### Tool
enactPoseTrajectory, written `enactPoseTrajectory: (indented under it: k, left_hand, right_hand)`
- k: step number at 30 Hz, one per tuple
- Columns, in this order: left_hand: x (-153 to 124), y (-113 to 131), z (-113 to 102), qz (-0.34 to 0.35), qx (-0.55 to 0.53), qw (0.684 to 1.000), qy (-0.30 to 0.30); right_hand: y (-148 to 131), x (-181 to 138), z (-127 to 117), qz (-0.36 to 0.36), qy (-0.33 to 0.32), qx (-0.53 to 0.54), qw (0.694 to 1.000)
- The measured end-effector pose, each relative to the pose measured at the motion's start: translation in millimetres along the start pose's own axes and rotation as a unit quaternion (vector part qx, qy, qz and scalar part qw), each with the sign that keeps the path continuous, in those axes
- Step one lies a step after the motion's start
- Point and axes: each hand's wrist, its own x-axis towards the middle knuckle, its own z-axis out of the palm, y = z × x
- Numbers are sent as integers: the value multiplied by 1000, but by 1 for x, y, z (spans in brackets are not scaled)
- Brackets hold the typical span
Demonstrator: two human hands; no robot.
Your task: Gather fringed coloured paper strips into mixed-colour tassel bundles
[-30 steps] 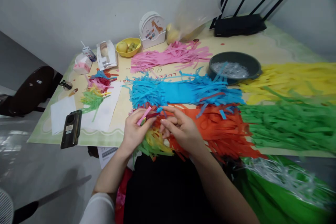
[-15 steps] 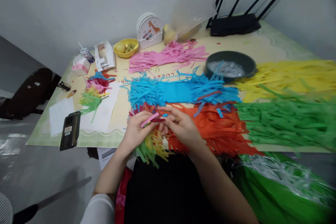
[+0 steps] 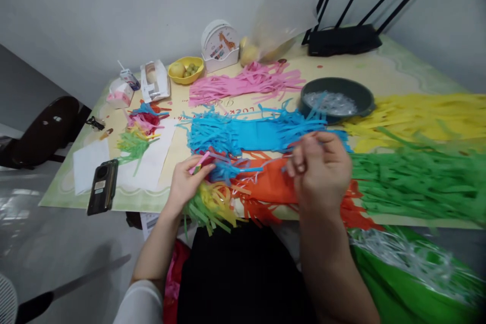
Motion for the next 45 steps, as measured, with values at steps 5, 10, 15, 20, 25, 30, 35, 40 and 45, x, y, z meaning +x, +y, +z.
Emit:
enactPoseTrajectory:
  k: [5,10,15,20,25,30,35,40,45]
  left_hand:
    - [-5,16,7,-24,-3,999,-30]
    - [-9,20,6,-53,-88,989,-103]
    - [-8,16,1,-116,-207,967,-90]
    - [-12,19,3,-61,-115,990,59]
    - [-17,23,9,39,-24,995,94]
    - [-19,24,12,45,-6,996,80]
    - [-18,20,12,7,-54,997,59]
    - [-17,20,10,-8,-73,997,34]
    - [-17,22,10,-1,-51,998,37]
  right_hand:
    - [7,-31,28,102,-239,-141,955]
    - [16,-35,33,92,-268,-162,945]
    - [13,-31,24,-7,-208,-215,954]
    - [7,-45,20,-9,-196,-265,944]
    - [6,-55,24,74,-253,-240,934]
    - [8,-54,25,146,-246,-185,940]
    - [10,-54,24,155,-245,-168,942]
    - [8,-53,24,140,-247,-182,941]
    - [8,-52,25,139,-253,-196,937]
